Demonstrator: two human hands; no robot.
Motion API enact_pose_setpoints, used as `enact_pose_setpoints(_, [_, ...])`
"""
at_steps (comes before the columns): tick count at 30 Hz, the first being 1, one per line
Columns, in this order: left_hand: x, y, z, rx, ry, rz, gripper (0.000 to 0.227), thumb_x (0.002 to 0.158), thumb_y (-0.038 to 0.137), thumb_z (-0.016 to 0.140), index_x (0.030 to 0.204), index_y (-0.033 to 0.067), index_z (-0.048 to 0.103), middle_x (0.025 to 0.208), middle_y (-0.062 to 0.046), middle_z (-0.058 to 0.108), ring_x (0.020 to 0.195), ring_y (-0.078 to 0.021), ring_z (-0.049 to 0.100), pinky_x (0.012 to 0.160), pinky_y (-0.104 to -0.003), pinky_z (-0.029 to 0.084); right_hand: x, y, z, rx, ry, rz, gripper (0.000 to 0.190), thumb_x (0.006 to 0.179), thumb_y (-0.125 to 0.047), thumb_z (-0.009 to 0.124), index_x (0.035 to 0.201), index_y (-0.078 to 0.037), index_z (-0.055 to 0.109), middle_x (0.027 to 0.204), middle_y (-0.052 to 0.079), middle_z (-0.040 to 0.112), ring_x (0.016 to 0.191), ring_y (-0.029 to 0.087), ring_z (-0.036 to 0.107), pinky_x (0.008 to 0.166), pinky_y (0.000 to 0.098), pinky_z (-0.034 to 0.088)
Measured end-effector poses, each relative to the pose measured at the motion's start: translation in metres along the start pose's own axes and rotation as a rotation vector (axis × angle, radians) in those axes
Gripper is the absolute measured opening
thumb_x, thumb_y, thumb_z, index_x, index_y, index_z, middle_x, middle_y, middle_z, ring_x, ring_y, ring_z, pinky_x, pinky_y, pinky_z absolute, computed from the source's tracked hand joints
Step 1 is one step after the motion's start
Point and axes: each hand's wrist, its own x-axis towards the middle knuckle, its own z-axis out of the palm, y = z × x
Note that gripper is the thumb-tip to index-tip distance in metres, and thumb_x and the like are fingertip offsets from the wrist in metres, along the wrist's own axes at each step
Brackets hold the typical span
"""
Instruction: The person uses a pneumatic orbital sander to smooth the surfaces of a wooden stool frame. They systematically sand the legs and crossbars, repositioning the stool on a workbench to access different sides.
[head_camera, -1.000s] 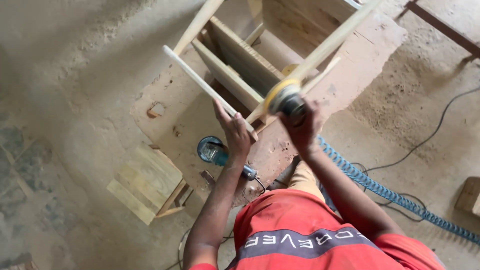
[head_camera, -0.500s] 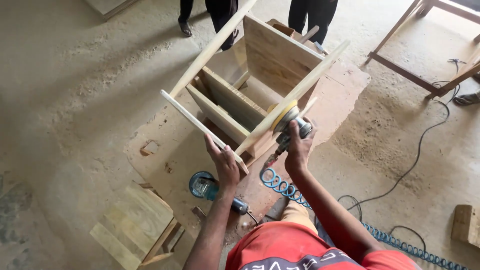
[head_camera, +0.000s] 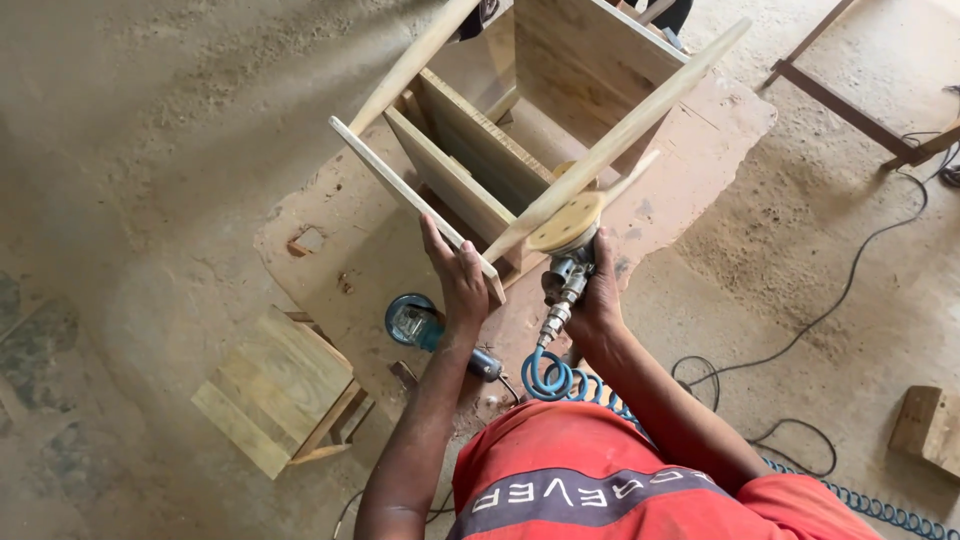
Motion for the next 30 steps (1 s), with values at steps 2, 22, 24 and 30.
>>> enact_pose_setpoints(2, [-0.002,-0.004,0.001,0.009,-0.002,0.01,0.069,0.115,0.037,0.033,0.166,-0.0007,0.007,0.173,-0.029,0.01,0.162,-0.044,0.017,0.132,-0.052,0.02,-0.006,0.003,0.001,0.018,0.0,0.018,0.059,0.095,-0.063,0.064,0.111,-0.007,0.059,0.084,0.004,0.062,0.061,0.014,0.061,0.05,0.0269,0.052])
enact_pose_setpoints(22, [0.0,-0.006,0.003,-0.05,0.036,0.02,0.069,0.111,0.033,0.04,0.164,-0.0029,0.014,0.17,-0.03,0.016,0.159,-0.0454,0.022,0.128,-0.052,0.021,-0.006,0.022,0.022,-0.019,-0.011,-0.138,0.045,0.094,-0.052,0.066,0.115,-0.013,0.064,0.095,0.002,0.067,0.082,0.014,0.065,0.072,0.0322,0.056])
enact_pose_setpoints(24, [0.001,-0.004,0.002,-0.041,0.03,-0.004,0.071,0.111,0.036,0.038,0.164,-0.0025,0.013,0.17,-0.03,0.015,0.159,-0.045,0.02,0.128,-0.052,0.019,-0.016,0.008,0.042,-0.275,0.13,-0.278,0.058,0.088,-0.051,0.069,0.127,-0.011,0.05,0.103,0.008,0.066,0.088,0.019,0.067,0.075,0.0359,0.059])
enact_pose_setpoints(30, [-0.002,-0.008,0.005,-0.044,0.033,0.017,0.072,0.113,0.042,0.034,0.165,-0.0018,0.01,0.171,-0.031,0.012,0.159,-0.045,0.02,0.129,-0.052,0.021,0.03,-0.03,0.012,-0.633,0.216,-0.598,0.077,0.089,-0.043,0.077,0.139,-0.006,0.033,0.111,0.015,0.061,0.086,0.023,0.068,0.061,0.033,0.063])
